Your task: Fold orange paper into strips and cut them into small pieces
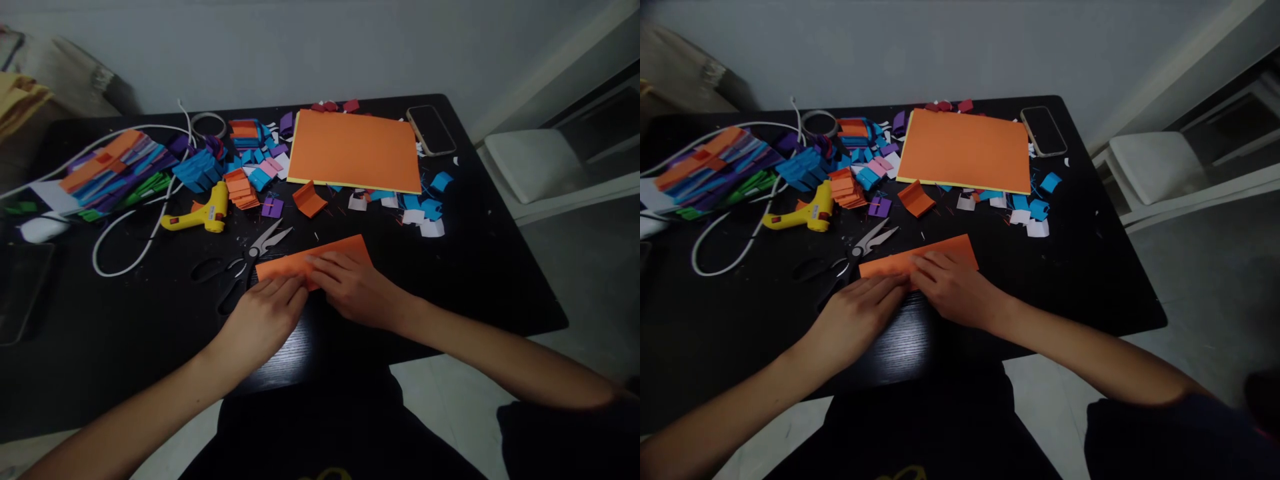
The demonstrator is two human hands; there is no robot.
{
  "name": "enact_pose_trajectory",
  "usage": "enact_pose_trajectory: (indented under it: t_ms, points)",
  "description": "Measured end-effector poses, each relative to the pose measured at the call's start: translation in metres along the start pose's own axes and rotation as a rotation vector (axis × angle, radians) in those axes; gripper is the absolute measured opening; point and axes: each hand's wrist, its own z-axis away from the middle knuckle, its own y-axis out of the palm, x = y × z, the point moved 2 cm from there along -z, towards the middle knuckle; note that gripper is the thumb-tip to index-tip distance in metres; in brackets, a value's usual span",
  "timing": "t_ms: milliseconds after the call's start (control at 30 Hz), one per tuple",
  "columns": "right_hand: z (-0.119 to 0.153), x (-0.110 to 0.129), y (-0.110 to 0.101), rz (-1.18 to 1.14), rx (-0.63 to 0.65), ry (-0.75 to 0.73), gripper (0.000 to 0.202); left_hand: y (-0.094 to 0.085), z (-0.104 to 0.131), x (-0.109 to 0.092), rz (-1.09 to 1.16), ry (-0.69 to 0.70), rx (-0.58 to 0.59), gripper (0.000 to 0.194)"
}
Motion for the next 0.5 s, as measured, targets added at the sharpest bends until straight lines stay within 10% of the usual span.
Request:
enact_pose_trajectory:
  t_ms: [500]
  points:
    - [-0.0032, -0.0017, 0.0041, -0.051, 0.037, 0.063, 0.045, 0.0079, 0.0040, 0.0011, -0.080, -0.183, -0.034, 0.027]
